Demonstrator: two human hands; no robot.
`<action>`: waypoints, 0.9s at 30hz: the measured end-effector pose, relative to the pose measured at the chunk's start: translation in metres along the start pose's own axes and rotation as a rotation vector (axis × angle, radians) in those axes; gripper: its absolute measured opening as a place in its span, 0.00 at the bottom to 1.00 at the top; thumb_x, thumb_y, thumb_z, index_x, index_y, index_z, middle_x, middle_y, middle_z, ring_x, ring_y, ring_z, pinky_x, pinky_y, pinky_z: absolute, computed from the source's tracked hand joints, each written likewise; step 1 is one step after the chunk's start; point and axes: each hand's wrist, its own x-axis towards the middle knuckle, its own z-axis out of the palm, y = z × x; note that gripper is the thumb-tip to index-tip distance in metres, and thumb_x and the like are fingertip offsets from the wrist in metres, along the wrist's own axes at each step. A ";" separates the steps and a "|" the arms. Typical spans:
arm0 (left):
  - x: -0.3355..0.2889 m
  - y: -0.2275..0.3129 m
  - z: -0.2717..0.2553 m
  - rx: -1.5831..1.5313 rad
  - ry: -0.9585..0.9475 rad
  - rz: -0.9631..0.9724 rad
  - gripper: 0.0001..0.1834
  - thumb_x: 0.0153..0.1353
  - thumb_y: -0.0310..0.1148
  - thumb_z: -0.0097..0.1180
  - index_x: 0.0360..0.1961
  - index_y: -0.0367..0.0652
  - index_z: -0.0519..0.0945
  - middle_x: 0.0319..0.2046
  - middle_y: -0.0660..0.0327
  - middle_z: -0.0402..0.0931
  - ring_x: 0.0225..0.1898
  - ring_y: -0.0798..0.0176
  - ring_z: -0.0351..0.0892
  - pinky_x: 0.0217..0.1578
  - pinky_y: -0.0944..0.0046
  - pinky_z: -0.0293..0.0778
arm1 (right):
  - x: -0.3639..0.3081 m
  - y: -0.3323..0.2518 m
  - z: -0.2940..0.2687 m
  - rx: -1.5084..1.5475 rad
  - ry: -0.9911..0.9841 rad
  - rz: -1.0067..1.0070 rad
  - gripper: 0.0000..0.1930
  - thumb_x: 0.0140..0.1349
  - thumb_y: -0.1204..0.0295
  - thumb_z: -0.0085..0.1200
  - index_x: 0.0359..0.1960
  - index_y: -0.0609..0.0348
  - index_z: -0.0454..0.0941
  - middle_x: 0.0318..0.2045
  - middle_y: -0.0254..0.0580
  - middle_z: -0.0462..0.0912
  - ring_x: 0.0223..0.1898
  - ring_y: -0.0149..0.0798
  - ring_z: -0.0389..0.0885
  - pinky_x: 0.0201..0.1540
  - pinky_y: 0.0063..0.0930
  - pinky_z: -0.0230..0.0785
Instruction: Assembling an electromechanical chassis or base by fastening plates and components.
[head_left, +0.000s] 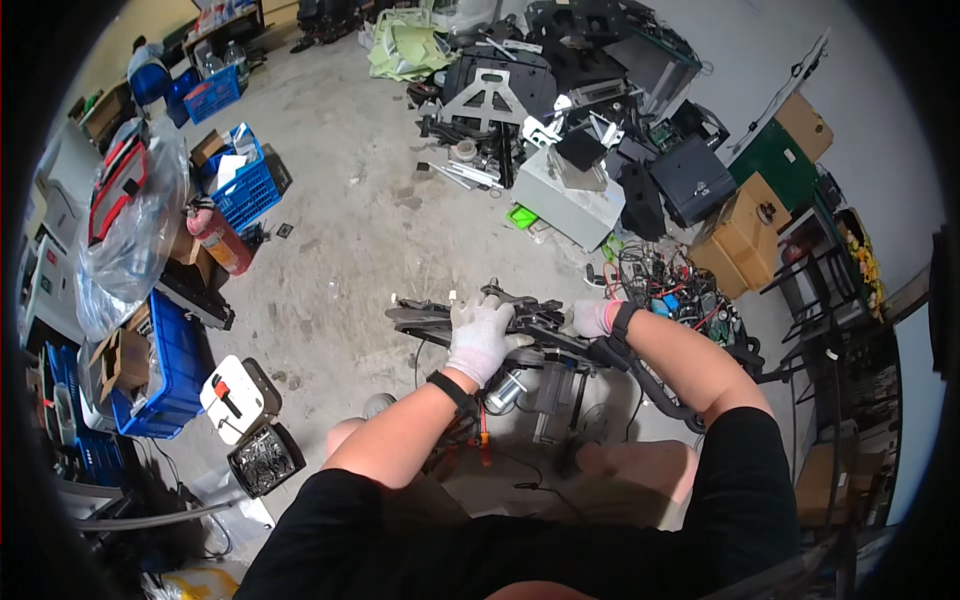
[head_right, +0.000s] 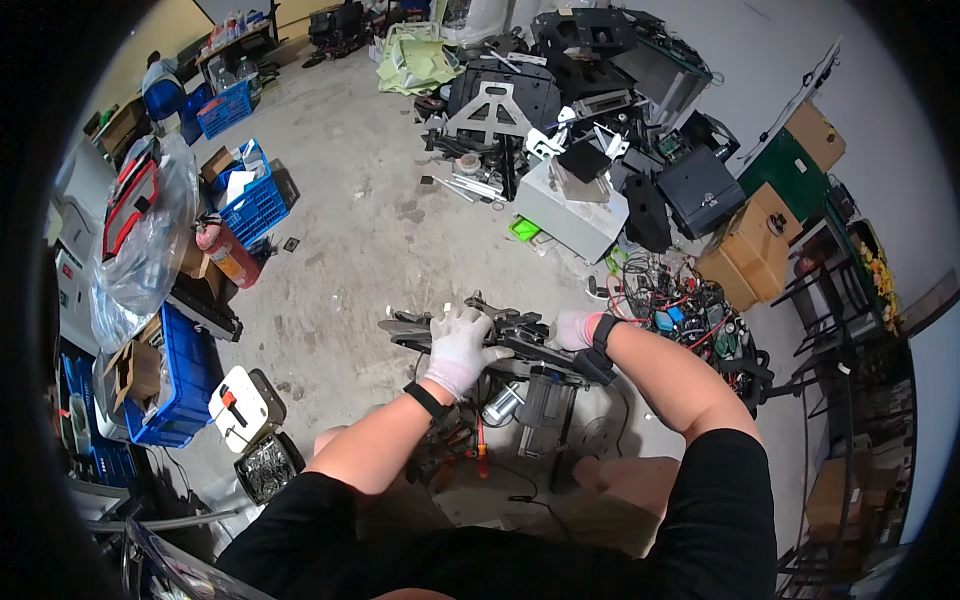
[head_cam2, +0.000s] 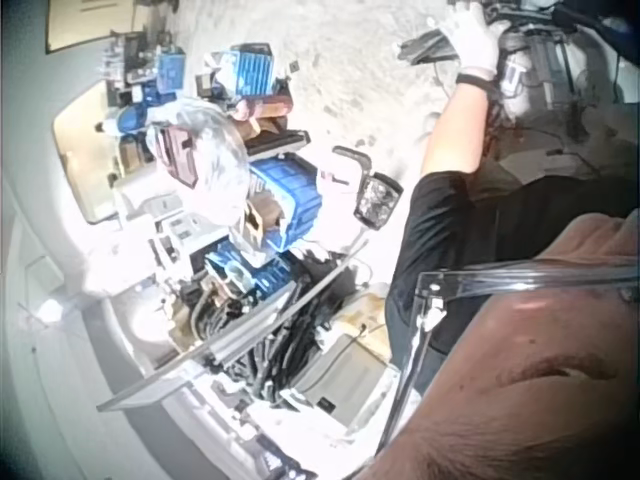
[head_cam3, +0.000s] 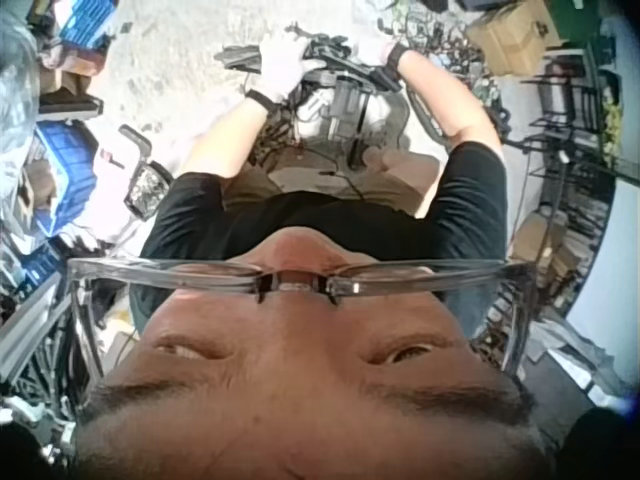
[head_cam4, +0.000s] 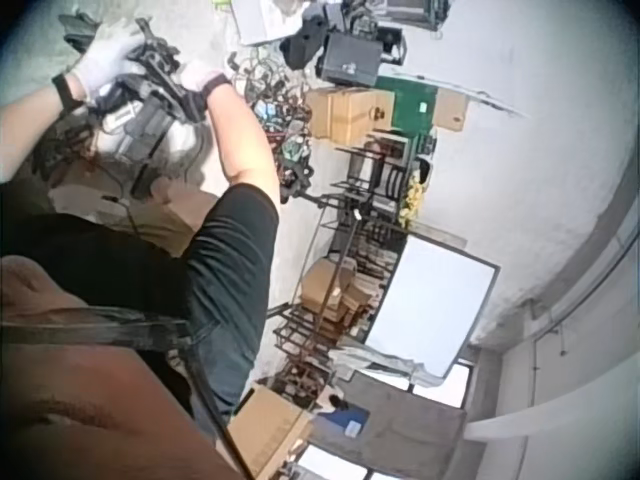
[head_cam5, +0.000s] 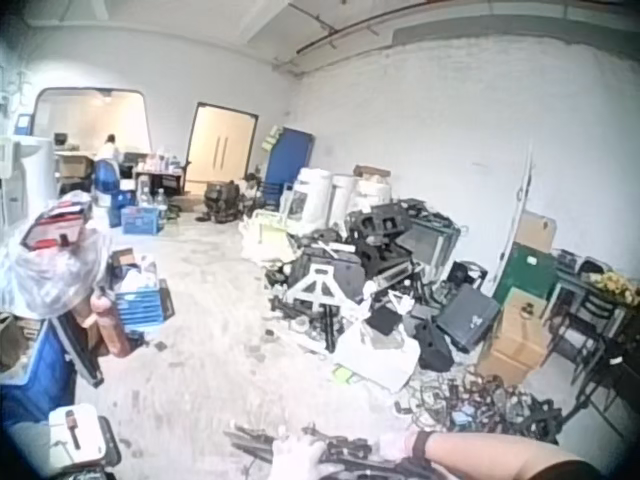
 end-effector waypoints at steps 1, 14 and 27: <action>-0.002 0.004 -0.016 -0.011 0.010 -0.003 0.26 0.49 0.57 0.73 0.41 0.50 0.86 0.44 0.61 0.81 0.54 0.49 0.76 0.53 0.44 0.67 | 0.003 0.008 -0.002 -0.130 0.012 -0.030 0.16 0.66 0.58 0.59 0.41 0.58 0.88 0.37 0.54 0.89 0.37 0.53 0.85 0.44 0.45 0.76; -0.009 -0.006 -0.014 -0.030 -0.039 -0.050 0.26 0.50 0.56 0.73 0.42 0.50 0.86 0.45 0.61 0.81 0.54 0.50 0.76 0.54 0.45 0.66 | -0.011 -0.030 -0.019 0.220 -0.109 0.103 0.18 0.67 0.58 0.59 0.48 0.58 0.89 0.29 0.48 0.88 0.30 0.43 0.86 0.37 0.38 0.77; -0.003 -0.002 -0.003 -0.097 -0.023 0.008 0.27 0.53 0.59 0.68 0.43 0.48 0.86 0.45 0.58 0.81 0.55 0.48 0.76 0.50 0.44 0.67 | 0.017 0.028 -0.017 -0.251 -0.215 -0.244 0.24 0.67 0.51 0.56 0.51 0.59 0.86 0.46 0.55 0.88 0.49 0.56 0.86 0.53 0.46 0.75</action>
